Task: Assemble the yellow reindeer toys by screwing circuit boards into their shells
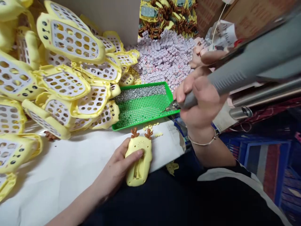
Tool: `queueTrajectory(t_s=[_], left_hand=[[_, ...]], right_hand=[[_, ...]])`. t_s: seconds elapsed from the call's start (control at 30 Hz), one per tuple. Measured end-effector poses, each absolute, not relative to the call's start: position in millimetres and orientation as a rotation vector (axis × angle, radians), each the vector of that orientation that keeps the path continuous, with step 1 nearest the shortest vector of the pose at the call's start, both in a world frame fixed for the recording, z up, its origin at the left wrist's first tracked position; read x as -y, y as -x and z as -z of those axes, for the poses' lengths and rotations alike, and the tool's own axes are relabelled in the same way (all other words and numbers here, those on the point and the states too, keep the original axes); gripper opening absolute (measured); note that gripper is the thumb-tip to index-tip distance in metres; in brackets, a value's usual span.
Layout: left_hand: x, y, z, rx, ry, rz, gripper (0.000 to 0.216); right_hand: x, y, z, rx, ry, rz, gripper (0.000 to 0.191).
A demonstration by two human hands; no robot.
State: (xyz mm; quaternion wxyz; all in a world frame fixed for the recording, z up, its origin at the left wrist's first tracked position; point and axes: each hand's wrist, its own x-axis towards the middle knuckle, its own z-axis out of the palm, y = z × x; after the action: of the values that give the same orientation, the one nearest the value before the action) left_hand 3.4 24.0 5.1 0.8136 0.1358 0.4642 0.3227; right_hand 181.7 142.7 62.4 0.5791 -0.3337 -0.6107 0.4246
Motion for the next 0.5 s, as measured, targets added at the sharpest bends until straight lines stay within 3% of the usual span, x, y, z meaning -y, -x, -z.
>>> queueTrajectory(t_s=[0.1,0.5], left_hand=[[-26.9,-2.0,-7.1,-1.012,-0.222,-0.631,0.052],[-29.7,-3.4,-8.1,-1.076,-0.144,-0.568,0.059]], right_hand=[[-162.8,-191.8,-48.2,1.257,0.741,-0.762,0.02],[-169.3,-203.3,-20.6,1.335,0.921,-0.67,0.035]])
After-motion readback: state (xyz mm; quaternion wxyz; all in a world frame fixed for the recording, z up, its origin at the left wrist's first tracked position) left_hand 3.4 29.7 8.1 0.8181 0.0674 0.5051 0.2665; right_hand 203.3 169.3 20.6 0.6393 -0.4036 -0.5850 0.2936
